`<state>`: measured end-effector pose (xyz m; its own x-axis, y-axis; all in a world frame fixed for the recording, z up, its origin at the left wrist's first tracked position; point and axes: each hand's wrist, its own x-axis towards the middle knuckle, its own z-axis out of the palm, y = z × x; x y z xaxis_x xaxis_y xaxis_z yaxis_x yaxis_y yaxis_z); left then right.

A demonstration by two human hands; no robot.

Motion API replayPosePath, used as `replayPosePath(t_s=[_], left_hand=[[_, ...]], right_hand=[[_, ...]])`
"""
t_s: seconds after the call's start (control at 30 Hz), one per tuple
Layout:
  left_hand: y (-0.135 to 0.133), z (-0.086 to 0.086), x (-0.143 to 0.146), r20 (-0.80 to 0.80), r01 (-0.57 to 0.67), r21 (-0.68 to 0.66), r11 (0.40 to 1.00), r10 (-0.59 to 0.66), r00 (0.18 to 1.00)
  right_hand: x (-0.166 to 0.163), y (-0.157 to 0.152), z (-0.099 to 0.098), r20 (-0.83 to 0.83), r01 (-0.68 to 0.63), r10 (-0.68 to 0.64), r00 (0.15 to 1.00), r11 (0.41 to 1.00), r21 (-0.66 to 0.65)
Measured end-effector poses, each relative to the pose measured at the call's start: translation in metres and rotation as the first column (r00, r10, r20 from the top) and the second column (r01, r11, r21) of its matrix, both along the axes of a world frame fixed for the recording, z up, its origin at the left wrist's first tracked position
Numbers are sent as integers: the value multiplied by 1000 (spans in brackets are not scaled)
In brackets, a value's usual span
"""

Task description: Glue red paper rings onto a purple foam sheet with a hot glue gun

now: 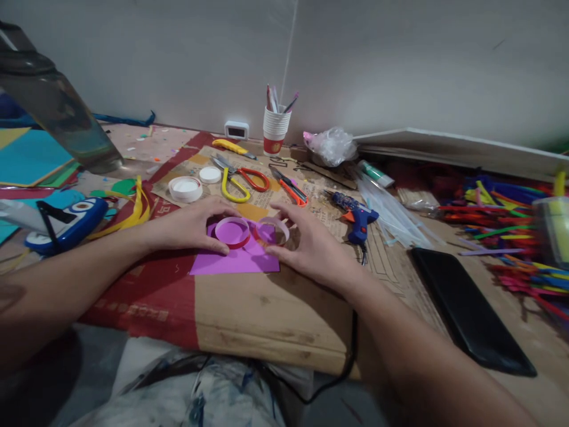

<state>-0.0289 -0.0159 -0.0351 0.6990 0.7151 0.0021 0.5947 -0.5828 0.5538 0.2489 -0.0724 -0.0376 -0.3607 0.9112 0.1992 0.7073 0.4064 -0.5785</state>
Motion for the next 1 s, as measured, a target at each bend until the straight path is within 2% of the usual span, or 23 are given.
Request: replayPosePath(t_s=[0.07,0.13,0.27,0.7,0.9,1.0], left_hand=[[-3,0,2,-1,-2,37,999,2,1000],[-7,0,6,-2,-26,78,997,26,1000],[-16,1,16,-2,-62,96,993,62,998],[-27,0,34,-6,36,109,993,-36,999],[-32,-3,41,-12,1,72,997,0,1000],[-32,1,39,1,-35,52,998,35,999]], right_hand=[[2,6,-3,-31,90,-89,996,995,38],[4,12,-7,-34,123,-121,992,990,73],[3,20,-16,10,108,-109,994,988,107],[3,23,-21,-14,158,-157,987,982,102],[2,24,-23,-17,159,-159,987,979,123],[2,23,-22,-18,167,-166,986,980,110]])
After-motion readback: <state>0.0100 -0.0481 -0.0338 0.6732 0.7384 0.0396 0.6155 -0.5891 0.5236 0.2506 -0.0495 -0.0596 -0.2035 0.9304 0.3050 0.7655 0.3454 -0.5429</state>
